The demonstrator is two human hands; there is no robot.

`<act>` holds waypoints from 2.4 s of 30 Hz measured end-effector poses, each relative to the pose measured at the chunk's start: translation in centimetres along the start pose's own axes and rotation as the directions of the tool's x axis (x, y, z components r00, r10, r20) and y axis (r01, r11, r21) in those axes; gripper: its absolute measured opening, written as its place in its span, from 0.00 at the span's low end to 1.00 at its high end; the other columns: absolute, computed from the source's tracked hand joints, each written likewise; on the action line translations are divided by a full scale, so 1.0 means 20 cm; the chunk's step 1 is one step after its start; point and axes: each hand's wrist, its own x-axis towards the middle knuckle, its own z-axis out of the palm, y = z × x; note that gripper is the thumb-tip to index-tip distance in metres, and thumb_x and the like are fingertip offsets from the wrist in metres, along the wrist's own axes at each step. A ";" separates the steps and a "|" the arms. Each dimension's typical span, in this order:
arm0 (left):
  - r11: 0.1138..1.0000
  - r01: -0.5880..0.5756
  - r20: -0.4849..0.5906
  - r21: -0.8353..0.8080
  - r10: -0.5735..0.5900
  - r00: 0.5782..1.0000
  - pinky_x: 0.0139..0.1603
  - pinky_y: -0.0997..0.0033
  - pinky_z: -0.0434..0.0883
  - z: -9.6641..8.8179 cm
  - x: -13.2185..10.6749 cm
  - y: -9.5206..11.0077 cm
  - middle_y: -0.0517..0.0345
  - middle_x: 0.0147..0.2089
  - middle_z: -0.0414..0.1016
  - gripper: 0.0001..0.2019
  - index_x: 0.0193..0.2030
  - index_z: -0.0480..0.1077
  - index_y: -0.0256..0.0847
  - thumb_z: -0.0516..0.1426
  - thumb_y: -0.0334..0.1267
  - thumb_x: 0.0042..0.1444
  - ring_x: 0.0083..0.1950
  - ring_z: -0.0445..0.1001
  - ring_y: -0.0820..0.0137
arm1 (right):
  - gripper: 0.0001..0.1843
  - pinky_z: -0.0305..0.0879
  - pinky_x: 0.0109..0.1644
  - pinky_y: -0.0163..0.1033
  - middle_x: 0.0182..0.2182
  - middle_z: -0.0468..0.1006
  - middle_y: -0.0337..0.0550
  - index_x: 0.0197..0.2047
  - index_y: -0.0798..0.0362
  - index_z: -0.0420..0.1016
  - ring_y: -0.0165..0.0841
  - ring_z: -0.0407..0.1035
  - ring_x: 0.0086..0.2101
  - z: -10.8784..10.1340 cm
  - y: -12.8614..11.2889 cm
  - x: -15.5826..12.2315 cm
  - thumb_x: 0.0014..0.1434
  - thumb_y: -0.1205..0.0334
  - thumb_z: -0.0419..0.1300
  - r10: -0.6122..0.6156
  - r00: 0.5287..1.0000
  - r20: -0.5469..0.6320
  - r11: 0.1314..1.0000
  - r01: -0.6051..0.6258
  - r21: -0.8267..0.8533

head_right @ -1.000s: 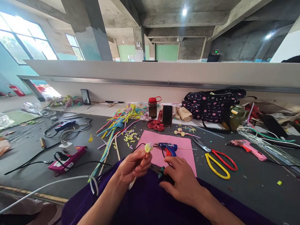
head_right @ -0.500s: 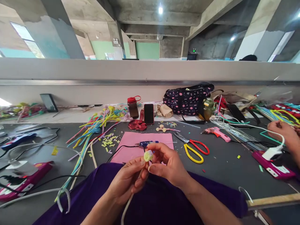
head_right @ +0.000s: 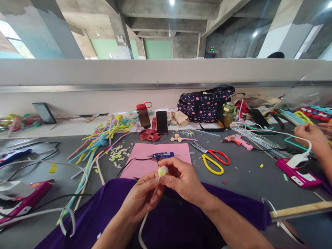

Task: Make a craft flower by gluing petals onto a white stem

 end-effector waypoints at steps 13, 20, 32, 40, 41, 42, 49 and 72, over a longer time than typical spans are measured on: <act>0.988 -0.046 -0.001 0.149 0.046 0.999 0.12 0.84 0.58 -0.02 0.02 0.00 0.60 0.23 0.70 0.09 0.31 0.67 0.36 0.61 0.39 0.48 0.16 0.64 0.80 | 0.15 0.64 0.36 0.35 0.33 0.72 0.38 0.45 0.51 0.71 0.29 0.67 0.30 -0.01 0.00 0.00 0.53 0.63 0.62 -0.017 0.999 -0.047 0.993 0.011 -0.118; 0.973 -0.100 -0.065 0.210 0.116 0.991 0.20 0.81 0.64 -0.03 0.02 0.04 0.59 0.23 0.71 0.09 0.29 0.68 0.35 0.62 0.39 0.48 0.20 0.68 0.78 | 0.24 0.64 0.34 0.34 0.37 0.72 0.41 0.51 0.50 0.66 0.28 0.66 0.31 0.00 -0.01 -0.01 0.51 0.59 0.65 0.006 0.999 -0.049 0.999 -0.008 -0.047; 0.976 -0.204 -0.132 0.071 0.212 0.968 0.27 0.77 0.64 -0.05 0.00 0.11 0.58 0.29 0.73 0.07 0.28 0.69 0.35 0.63 0.35 0.46 0.26 0.69 0.76 | 0.10 0.59 0.24 0.30 0.27 0.70 0.36 0.37 0.55 0.71 0.24 0.63 0.23 0.11 0.02 0.01 0.54 0.58 0.61 0.158 0.981 0.114 0.987 -0.151 -0.063; 0.978 -0.194 -0.078 0.081 0.200 0.977 0.20 0.78 0.61 -0.05 0.04 0.04 0.62 0.22 0.68 0.10 0.28 0.69 0.35 0.64 0.38 0.44 0.18 0.64 0.78 | 0.13 0.56 0.23 0.29 0.23 0.68 0.34 0.30 0.56 0.69 0.22 0.60 0.19 0.11 0.04 0.01 0.60 0.55 0.55 0.128 0.983 0.128 0.987 -0.114 -0.110; 0.977 -0.188 -0.074 0.100 0.195 0.978 0.20 0.78 0.61 -0.06 0.03 0.04 0.62 0.22 0.68 0.09 0.29 0.69 0.35 0.64 0.38 0.45 0.18 0.64 0.78 | 0.14 0.55 0.22 0.29 0.23 0.69 0.35 0.29 0.56 0.69 0.22 0.60 0.18 0.11 0.04 0.01 0.60 0.54 0.53 0.144 0.978 0.154 0.986 -0.128 -0.108; 0.976 -0.180 -0.063 0.119 0.189 0.980 0.20 0.78 0.61 -0.06 0.03 0.04 0.62 0.22 0.68 0.09 0.30 0.70 0.35 0.63 0.38 0.46 0.17 0.64 0.78 | 0.15 0.54 0.21 0.29 0.23 0.70 0.35 0.29 0.56 0.69 0.21 0.60 0.18 0.10 0.05 0.01 0.61 0.54 0.53 0.159 0.971 0.177 0.984 -0.142 -0.106; 0.958 -0.206 0.021 0.199 0.206 0.978 0.20 0.75 0.62 -0.09 -0.01 0.06 0.62 0.19 0.64 0.11 0.31 0.72 0.34 0.61 0.42 0.47 0.17 0.65 0.74 | 0.15 0.55 0.21 0.29 0.23 0.71 0.36 0.34 0.55 0.69 0.23 0.61 0.17 0.09 0.10 0.00 0.61 0.51 0.52 0.241 0.919 0.312 0.970 -0.220 -0.100; 0.846 -0.224 -0.019 0.484 0.266 0.964 0.31 0.76 0.61 -0.03 -0.10 0.13 0.58 0.24 0.72 0.06 0.27 0.74 0.35 0.63 0.36 0.44 0.27 0.66 0.74 | 0.08 0.61 0.26 0.33 0.26 0.73 0.38 0.36 0.51 0.73 0.27 0.65 0.23 0.00 -0.03 -0.04 0.56 0.56 0.59 -0.073 0.994 -0.080 0.977 0.056 -0.204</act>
